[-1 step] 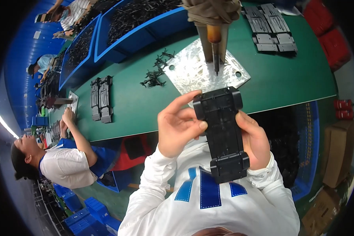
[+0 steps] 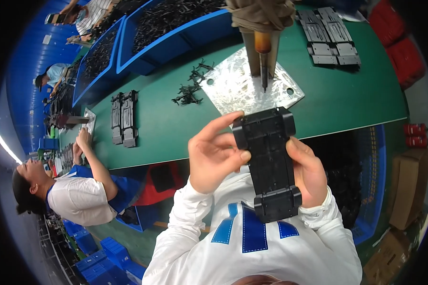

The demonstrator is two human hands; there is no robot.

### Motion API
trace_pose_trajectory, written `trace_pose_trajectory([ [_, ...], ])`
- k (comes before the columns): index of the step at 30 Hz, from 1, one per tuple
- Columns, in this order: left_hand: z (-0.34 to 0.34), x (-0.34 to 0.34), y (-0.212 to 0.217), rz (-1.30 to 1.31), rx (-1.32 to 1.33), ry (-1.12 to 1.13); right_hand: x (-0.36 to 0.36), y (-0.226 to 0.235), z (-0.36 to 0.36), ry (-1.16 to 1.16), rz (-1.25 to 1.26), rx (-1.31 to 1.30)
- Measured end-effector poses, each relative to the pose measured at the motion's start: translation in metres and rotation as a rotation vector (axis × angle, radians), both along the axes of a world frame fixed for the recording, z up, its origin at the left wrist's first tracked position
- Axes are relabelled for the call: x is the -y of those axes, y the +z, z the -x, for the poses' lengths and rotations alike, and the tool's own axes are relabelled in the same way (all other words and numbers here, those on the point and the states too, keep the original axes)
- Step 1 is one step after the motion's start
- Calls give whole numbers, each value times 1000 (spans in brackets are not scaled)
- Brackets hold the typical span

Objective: Assemble plastic toy truck chassis and components using hand assembly and a heat staking machine at a factory workbench.

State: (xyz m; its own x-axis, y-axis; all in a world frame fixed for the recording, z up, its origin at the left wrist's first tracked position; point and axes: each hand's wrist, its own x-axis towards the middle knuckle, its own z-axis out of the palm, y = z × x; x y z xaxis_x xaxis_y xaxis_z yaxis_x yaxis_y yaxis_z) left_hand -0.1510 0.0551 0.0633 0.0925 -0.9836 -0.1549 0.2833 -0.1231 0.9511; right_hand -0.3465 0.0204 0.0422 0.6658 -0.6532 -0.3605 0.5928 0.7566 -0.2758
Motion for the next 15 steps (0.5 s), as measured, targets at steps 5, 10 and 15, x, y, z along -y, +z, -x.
trace_pose_trajectory([
  [5, -11, -29, 29, 396, 263, 60, -18, 15, -1, 16, 224, 83],
  [10, -13, -49, 44, 680, 247, 71, -34, 41, 3, 32, 382, 19],
  [15, -28, -44, 57, 970, 214, -218, -30, 42, -2, 54, 646, 199],
])
